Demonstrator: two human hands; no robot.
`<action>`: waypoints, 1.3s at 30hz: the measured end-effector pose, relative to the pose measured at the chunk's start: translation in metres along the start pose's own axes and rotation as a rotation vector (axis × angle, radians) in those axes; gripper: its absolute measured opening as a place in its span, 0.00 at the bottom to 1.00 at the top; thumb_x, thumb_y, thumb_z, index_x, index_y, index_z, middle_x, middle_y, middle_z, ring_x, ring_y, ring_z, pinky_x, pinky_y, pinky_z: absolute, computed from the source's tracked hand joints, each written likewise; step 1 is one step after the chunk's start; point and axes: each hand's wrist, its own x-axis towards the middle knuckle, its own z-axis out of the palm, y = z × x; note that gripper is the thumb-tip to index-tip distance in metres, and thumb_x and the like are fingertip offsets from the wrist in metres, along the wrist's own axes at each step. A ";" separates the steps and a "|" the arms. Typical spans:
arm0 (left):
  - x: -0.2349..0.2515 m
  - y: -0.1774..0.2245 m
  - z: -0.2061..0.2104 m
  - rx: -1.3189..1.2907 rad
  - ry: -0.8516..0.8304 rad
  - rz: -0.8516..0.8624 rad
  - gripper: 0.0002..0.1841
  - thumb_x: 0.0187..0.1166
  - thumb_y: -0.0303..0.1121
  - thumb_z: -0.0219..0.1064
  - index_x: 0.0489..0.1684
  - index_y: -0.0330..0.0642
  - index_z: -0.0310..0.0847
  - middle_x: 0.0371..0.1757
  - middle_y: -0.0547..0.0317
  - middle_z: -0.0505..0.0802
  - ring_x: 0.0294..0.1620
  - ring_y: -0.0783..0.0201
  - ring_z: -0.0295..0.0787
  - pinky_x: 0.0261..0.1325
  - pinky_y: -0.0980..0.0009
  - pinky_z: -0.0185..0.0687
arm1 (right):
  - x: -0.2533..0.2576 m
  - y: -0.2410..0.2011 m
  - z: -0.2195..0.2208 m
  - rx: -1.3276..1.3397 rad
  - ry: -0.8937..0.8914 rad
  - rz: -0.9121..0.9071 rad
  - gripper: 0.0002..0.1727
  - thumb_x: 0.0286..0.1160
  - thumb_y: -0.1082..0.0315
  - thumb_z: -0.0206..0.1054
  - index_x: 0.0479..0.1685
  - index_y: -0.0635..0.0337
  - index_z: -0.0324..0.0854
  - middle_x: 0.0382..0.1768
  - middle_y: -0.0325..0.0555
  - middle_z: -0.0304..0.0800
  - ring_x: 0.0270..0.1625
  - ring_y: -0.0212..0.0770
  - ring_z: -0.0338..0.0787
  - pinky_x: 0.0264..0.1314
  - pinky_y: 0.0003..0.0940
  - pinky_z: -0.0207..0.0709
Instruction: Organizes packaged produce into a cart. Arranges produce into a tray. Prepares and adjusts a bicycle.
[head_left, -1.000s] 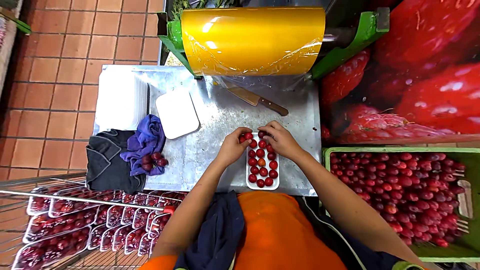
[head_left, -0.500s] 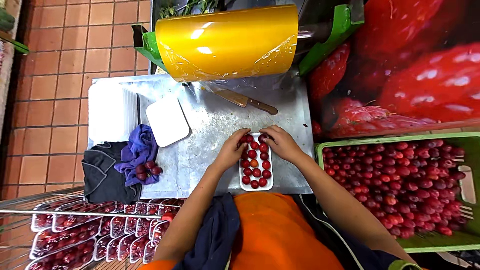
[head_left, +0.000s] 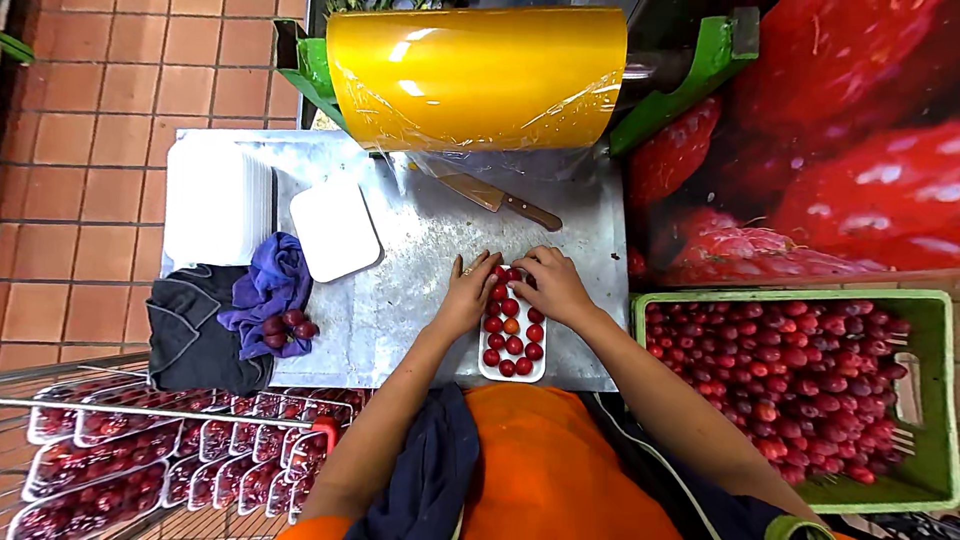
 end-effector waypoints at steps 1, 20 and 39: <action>-0.001 0.000 0.001 0.022 -0.012 -0.012 0.26 0.97 0.44 0.41 0.89 0.47 0.66 0.87 0.60 0.76 0.94 0.60 0.56 0.94 0.34 0.24 | 0.003 -0.004 0.002 -0.031 -0.008 0.020 0.21 0.75 0.44 0.72 0.57 0.47 0.89 0.57 0.47 0.86 0.62 0.54 0.83 0.59 0.58 0.74; -0.002 0.015 -0.017 0.070 0.034 -0.095 0.18 0.86 0.37 0.65 0.70 0.45 0.84 0.63 0.51 0.91 0.58 0.54 0.90 0.66 0.46 0.83 | -0.023 0.012 -0.011 0.421 0.147 0.191 0.10 0.80 0.69 0.68 0.54 0.57 0.90 0.55 0.48 0.92 0.54 0.39 0.93 0.64 0.39 0.87; -0.079 0.040 0.008 -0.106 0.021 -0.310 0.19 0.80 0.30 0.71 0.70 0.41 0.83 0.61 0.50 0.90 0.49 0.60 0.93 0.58 0.60 0.92 | -0.090 0.004 0.023 0.599 0.057 0.349 0.23 0.85 0.64 0.66 0.78 0.53 0.77 0.40 0.45 0.94 0.31 0.39 0.92 0.37 0.40 0.90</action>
